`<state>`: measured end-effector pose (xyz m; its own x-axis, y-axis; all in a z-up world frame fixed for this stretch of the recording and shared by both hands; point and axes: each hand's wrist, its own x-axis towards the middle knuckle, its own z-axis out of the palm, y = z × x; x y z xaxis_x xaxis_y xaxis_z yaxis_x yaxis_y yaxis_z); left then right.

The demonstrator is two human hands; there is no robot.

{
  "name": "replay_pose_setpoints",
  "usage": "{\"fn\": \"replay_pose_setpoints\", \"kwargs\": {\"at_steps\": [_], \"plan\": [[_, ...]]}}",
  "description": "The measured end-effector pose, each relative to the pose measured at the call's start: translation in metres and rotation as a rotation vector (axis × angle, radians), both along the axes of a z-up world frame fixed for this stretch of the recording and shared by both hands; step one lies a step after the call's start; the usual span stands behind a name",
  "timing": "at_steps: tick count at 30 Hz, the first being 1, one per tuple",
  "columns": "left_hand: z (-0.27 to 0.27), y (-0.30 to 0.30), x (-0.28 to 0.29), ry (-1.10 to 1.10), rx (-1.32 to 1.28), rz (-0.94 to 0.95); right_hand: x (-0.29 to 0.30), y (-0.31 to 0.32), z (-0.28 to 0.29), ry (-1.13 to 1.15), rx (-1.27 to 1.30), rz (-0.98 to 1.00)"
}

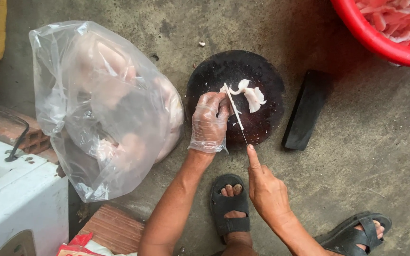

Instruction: Slicing meat into thin strips using a knife on a wooden cutting board.

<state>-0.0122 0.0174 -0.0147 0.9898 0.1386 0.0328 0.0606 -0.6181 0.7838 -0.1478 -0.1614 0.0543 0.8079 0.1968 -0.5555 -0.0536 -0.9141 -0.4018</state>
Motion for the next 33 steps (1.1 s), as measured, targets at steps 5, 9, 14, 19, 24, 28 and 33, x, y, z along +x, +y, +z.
{"fn": "replay_pose_setpoints", "kwargs": {"at_steps": [5,9,14,19,24,28,33], "plan": [[0.003,0.0,0.002,0.041,0.031,-0.006,0.003,0.005,-0.003,0.045,-0.025,0.01],[0.003,0.0,0.004,0.096,0.014,-0.03,-0.001,0.004,-0.007,-0.036,0.01,0.04],[-0.004,-0.002,0.003,0.095,0.093,-0.031,0.015,0.011,-0.008,-0.035,0.003,0.03],[-0.006,-0.002,0.004,0.137,0.179,0.003,0.066,0.039,-0.036,-0.26,0.023,0.019],[-0.009,-0.005,0.0,0.122,0.059,0.076,0.072,0.041,-0.032,-0.367,0.029,0.022],[-0.012,0.0,0.001,0.073,0.049,0.099,0.015,0.017,-0.015,-0.299,0.039,-0.001],[-0.007,0.008,0.008,0.012,-0.077,0.03,-0.014,-0.024,0.004,0.168,0.067,-0.111]]}}
